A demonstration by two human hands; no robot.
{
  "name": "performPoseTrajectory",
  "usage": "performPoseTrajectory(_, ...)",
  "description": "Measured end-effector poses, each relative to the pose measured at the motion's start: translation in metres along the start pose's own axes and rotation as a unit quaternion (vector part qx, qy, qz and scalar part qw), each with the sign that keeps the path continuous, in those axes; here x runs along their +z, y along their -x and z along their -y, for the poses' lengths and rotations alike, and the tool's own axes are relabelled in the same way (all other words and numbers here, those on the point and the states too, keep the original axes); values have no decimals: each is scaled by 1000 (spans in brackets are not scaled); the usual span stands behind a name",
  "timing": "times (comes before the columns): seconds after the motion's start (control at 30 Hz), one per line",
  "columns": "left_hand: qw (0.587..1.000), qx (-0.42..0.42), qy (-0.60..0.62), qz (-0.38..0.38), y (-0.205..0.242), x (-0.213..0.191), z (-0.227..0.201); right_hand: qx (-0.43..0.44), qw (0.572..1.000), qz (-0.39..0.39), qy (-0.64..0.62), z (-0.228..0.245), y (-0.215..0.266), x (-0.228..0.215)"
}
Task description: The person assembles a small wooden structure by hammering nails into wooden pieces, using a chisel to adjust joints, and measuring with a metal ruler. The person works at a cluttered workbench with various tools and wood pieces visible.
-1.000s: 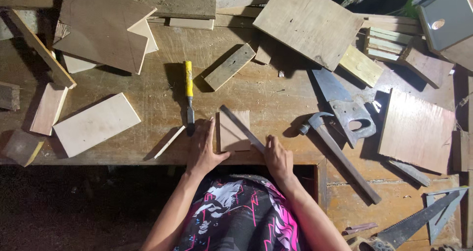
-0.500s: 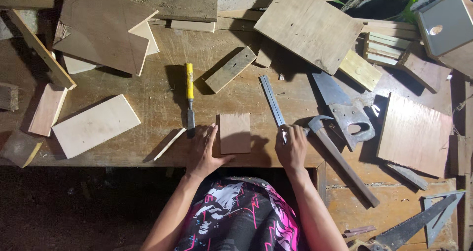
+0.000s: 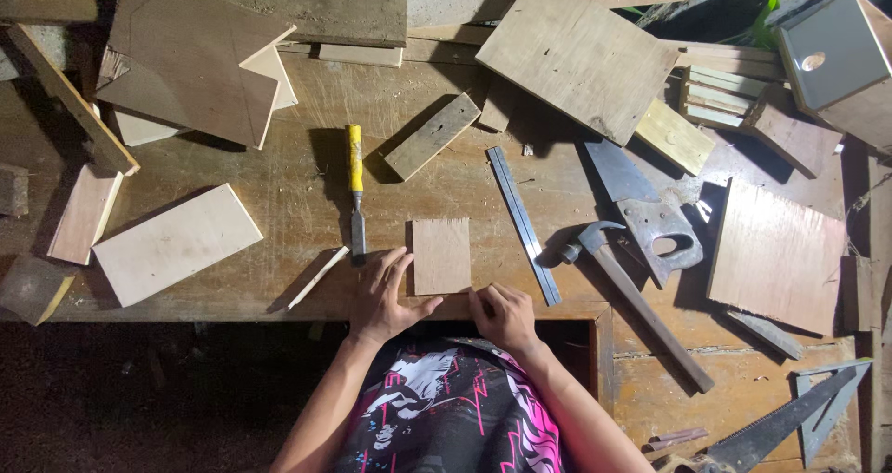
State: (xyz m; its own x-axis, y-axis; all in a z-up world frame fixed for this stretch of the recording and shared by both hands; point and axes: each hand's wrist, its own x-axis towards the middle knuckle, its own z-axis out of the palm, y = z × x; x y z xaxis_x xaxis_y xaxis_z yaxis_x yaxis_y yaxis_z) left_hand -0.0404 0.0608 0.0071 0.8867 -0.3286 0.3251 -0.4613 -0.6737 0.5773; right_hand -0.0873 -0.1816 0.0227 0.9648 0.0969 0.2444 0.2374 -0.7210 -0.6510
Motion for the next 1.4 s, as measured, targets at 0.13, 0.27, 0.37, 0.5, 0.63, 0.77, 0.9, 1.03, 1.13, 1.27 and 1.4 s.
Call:
performPoseTrajectory(0.13, 999, -30, 15, 0, 1, -1, -3, 46, 999, -24, 5, -7, 10, 10)
performPoseTrajectory(0.27, 999, -35, 36, -4, 0, -5, -8, 44, 998, -47, 6, -13, 16, 16)
performPoseTrajectory(0.37, 999, -36, 22, -4, -3, -8, -10, 58, 997, -38, 17, -17, 17, 19)
performPoseTrajectory(0.5, 999, -31, 19, -11, -6, -8, -11, 40, 998, -47, 24, -20, 18, 22)
performPoseTrajectory(0.63, 999, -36, 18, -16, -5, -8, -13, 54, 997, -48, 34, -22, 19, 24)
performPoseTrajectory(0.77, 998, -39, 36, -20, -4, -10, -10, 137, 990, -37, 17, -20, 16, 26)
performPoseTrajectory(0.9, 995, -49, 64, -56, -5, -9, -10, 157, 985, -62, -28, -14, 15, 21)
performPoseTrajectory(1.03, 972, -199, 117, -45, -26, -7, -3, 124, 992, -2, -26, -6, 9, 17)
performPoseTrajectory(1.13, 942, -316, 107, -30, -56, -11, 17, 75, 997, 31, 20, -5, 0, 10)
performPoseTrajectory(1.27, 970, -150, -91, -168, -93, -15, 66, 135, 985, 73, 72, 5, 0, 16)
performPoseTrajectory(1.4, 973, -217, -17, -75, -126, -10, 104, 201, 974, 48, 92, 15, -13, 24)
